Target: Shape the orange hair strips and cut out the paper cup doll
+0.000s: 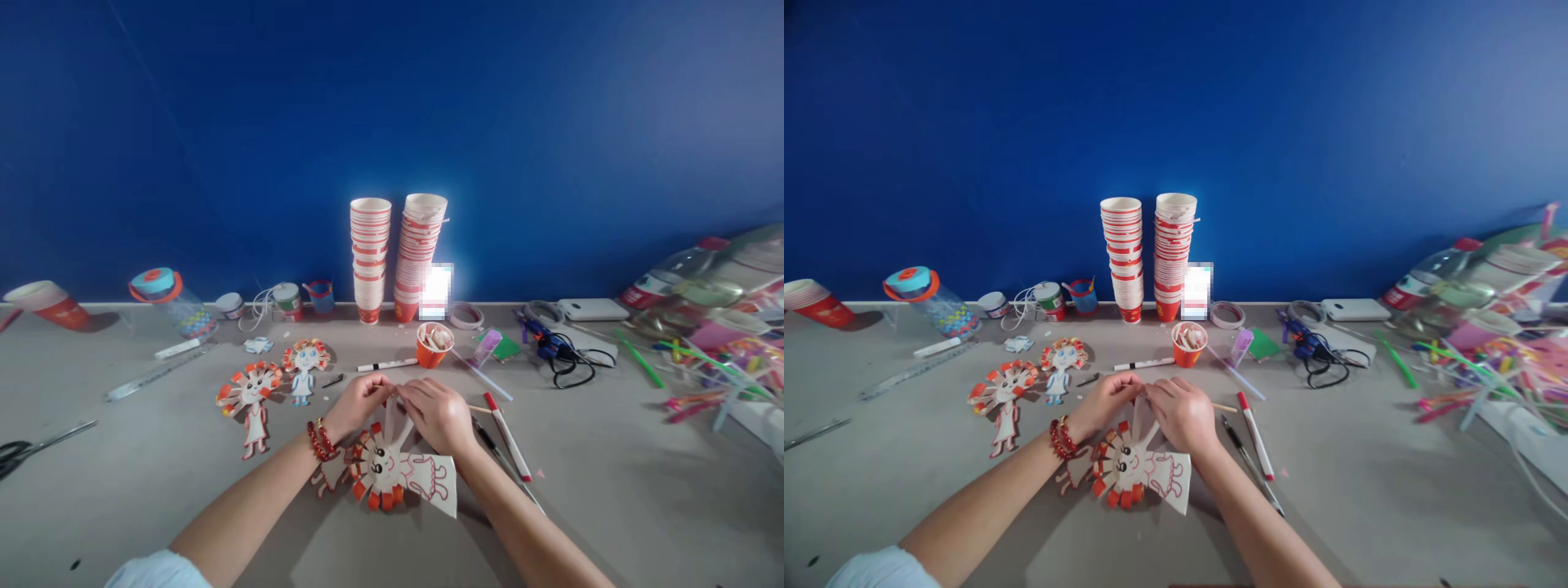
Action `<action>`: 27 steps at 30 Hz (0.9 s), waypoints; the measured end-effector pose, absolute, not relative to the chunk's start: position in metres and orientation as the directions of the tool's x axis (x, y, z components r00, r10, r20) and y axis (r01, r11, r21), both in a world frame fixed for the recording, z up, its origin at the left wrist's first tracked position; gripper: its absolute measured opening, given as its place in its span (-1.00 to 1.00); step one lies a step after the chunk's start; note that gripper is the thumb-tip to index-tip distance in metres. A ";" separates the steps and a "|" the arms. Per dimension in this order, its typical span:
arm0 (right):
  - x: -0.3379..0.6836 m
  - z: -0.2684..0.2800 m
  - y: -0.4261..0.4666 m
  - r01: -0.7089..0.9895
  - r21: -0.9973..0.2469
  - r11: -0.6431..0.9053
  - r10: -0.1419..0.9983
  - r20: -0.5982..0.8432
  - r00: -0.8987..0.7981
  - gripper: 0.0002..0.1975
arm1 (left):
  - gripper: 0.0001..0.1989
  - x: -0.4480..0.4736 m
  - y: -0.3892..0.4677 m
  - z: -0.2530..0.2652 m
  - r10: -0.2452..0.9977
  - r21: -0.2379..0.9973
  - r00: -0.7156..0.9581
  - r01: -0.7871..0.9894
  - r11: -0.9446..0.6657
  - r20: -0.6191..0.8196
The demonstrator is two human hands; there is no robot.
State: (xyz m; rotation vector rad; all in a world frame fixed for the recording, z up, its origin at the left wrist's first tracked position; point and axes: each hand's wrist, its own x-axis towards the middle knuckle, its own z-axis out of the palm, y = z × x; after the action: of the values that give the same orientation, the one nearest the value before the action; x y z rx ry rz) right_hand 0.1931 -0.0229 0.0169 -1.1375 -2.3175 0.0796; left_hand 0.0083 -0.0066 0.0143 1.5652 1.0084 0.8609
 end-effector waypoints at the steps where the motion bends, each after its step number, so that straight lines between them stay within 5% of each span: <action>1: 0.193 0.017 -0.023 0.709 -0.300 0.638 0.751 0.448 -0.485 -0.76 | -0.71 0.008 -0.007 0.013 0.918 0.974 0.393 0.185 -0.130 0.048; 16: 0.194 0.018 -0.022 0.711 -0.396 0.581 0.809 0.374 -0.453 -0.79 | -0.80 0.013 -0.012 0.016 0.913 0.898 0.367 0.318 -0.304 0.179; 27: 0.195 0.019 -0.021 0.710 -0.373 0.597 0.793 0.407 -0.453 -0.84 | -0.69 0.008 -0.005 0.009 0.910 0.985 0.411 0.170 -0.017 -0.056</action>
State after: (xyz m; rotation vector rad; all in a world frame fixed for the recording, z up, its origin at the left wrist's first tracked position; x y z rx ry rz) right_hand 0.1951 -0.0208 0.0186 -1.1880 -2.2787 0.1997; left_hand 0.0078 -0.0047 0.0092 1.4888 1.0117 0.7865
